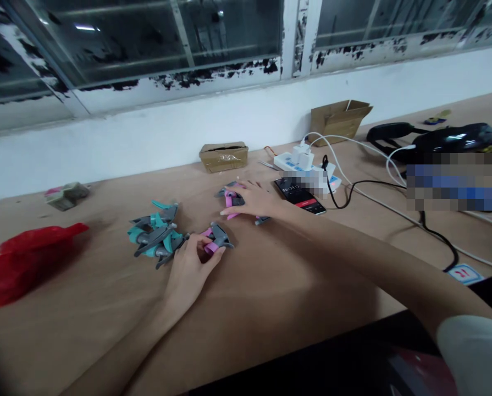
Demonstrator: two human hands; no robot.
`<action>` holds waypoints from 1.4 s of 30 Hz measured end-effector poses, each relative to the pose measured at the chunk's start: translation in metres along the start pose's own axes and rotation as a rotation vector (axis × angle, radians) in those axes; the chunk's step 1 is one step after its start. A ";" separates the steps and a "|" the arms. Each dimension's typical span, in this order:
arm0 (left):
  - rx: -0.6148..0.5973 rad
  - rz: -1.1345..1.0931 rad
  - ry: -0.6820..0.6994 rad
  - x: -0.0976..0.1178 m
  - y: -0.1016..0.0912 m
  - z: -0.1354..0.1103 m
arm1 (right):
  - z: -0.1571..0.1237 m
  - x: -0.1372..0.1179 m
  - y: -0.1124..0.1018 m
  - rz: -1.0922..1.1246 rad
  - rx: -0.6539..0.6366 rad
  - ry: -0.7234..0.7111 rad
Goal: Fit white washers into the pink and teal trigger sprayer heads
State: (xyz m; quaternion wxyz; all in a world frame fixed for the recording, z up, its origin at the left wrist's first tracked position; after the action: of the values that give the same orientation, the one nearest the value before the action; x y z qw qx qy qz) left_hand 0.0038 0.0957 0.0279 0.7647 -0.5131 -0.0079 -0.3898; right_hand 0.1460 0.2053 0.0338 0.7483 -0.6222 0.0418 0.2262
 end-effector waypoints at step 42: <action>-0.312 -0.178 0.300 0.031 0.031 0.040 | -0.134 -0.025 -0.020 0.032 0.157 -0.093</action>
State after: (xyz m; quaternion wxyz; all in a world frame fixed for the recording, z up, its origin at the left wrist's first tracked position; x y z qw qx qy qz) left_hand 0.0596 0.1139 0.0357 0.6312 -0.5587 0.1211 -0.5242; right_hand 0.1606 0.0679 0.0311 0.7923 -0.5495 0.0345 0.2628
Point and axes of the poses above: each hand's wrist, its own z-axis towards the middle knuckle, its own y-axis out of the palm, x = y × z, the point moved 10 cm from there along z, towards the middle knuckle, and after that the axes turned 15 degrees about y, right-handed, at the moved point
